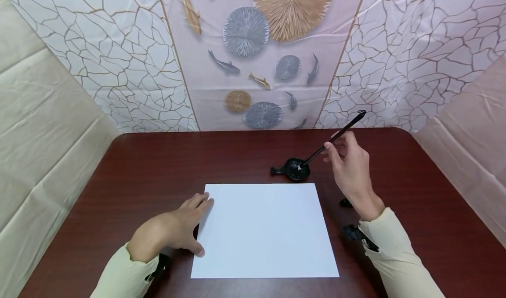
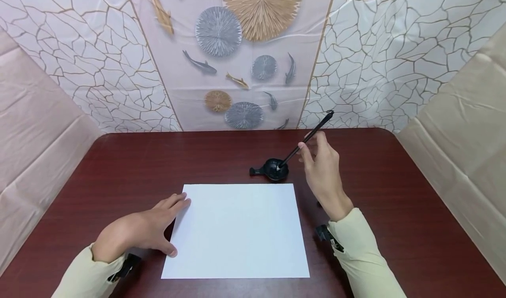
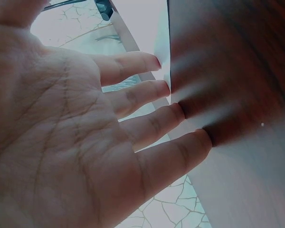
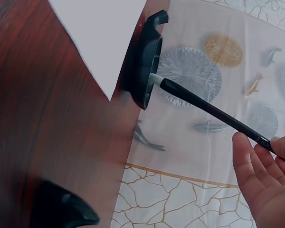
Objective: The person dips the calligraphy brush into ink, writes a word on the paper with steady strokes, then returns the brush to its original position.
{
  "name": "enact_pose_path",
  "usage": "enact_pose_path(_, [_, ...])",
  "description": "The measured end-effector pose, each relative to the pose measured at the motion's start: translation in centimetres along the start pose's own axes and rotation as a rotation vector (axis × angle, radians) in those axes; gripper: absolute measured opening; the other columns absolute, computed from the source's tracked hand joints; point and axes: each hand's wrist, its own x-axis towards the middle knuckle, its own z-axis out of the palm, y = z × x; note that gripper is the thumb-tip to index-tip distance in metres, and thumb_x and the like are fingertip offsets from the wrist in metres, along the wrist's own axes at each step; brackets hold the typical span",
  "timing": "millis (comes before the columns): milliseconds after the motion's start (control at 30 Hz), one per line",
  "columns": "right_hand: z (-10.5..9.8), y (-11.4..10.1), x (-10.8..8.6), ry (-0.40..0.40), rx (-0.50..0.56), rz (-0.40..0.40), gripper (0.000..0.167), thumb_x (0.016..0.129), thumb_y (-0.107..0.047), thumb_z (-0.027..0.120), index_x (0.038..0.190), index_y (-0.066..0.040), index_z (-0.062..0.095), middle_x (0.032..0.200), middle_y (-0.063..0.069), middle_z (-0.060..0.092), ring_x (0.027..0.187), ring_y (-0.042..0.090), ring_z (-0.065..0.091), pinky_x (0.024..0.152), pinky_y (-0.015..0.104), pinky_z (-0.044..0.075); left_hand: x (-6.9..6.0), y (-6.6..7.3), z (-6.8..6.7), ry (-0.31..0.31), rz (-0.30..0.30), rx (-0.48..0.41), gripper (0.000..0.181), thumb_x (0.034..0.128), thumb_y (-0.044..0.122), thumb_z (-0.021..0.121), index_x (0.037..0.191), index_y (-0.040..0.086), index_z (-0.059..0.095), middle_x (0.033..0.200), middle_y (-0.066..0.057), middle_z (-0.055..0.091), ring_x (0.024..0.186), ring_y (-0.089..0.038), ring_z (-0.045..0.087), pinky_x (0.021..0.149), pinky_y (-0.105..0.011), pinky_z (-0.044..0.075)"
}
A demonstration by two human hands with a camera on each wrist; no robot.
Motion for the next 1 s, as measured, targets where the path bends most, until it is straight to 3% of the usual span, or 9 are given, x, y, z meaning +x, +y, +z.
enact_pose_path(267, [-0.01,0.21,0.06,0.042,0.014,-0.026,0.022,0.102,-0.003,0.067,0.118,0.006,0.056,0.102,0.016,0.072,0.077,-0.001,0.070,0.071,0.008,0.051,-0.01,0.10,-0.04,0.010,0.009,0.011,0.123,0.0709,0.025,0.101,0.166,0.001,0.025,0.174,-0.021,0.013,0.161,-0.045,0.009,0.117,-0.064,0.033])
enact_pose_path(500, [0.25,0.53,-0.19,0.069,-0.013,-0.022,0.022,0.103,-0.004,0.067,0.119,0.007,0.056,0.101,0.017,0.072,0.080,-0.013,0.062,0.074,0.005,0.048,-0.07,0.11,0.10,0.011,0.003,0.013,0.123,0.0707,0.024,0.101,0.165,0.001,0.026,0.174,-0.020,0.013,0.161,-0.044,0.010,0.118,-0.064,0.032])
enact_pose_path(633, [0.12,0.54,-0.23,0.082,-0.036,-0.011,0.023,0.103,-0.005,0.068,0.120,0.007,0.057,0.104,0.017,0.073,0.081,0.007,0.071,0.077,0.003,0.046,-0.09,0.13,0.14,0.012,0.000,0.013,0.123,0.0704,0.024,0.101,0.165,0.001,0.026,0.174,-0.020,0.014,0.160,-0.044,0.010,0.118,-0.064,0.032])
enact_pose_path(700, [0.04,0.41,-0.23,0.082,-0.026,-0.013,0.023,0.103,-0.005,0.068,0.120,0.007,0.058,0.105,0.017,0.073,0.081,0.011,0.073,0.077,0.004,0.047,-0.09,0.13,0.14,0.011,0.000,0.010,0.123,0.0704,0.024,0.101,0.165,0.001,0.026,0.174,-0.020,0.014,0.160,-0.044,0.010,0.118,-0.064,0.032])
enact_pose_path(900, [0.12,-0.08,-0.16,0.019,0.032,-0.024,0.020,0.104,-0.002,0.063,0.121,0.007,0.057,0.109,0.018,0.072,0.085,-0.016,0.062,0.077,0.006,0.050,-0.13,0.16,0.08,0.010,-0.008,0.003,0.123,0.0709,0.023,0.101,0.166,0.001,0.025,0.174,-0.019,0.013,0.161,-0.044,0.010,0.118,-0.063,0.033])
enact_pose_path(1000, [0.20,-0.20,-0.13,0.001,0.045,-0.035,0.019,0.104,0.001,0.062,0.121,0.007,0.058,0.109,0.018,0.072,0.088,-0.017,0.061,0.077,0.007,0.051,-0.12,0.16,0.07,0.010,-0.009,0.008,0.123,0.0711,0.024,0.101,0.166,0.002,0.025,0.174,-0.020,0.013,0.161,-0.044,0.010,0.118,-0.064,0.033])
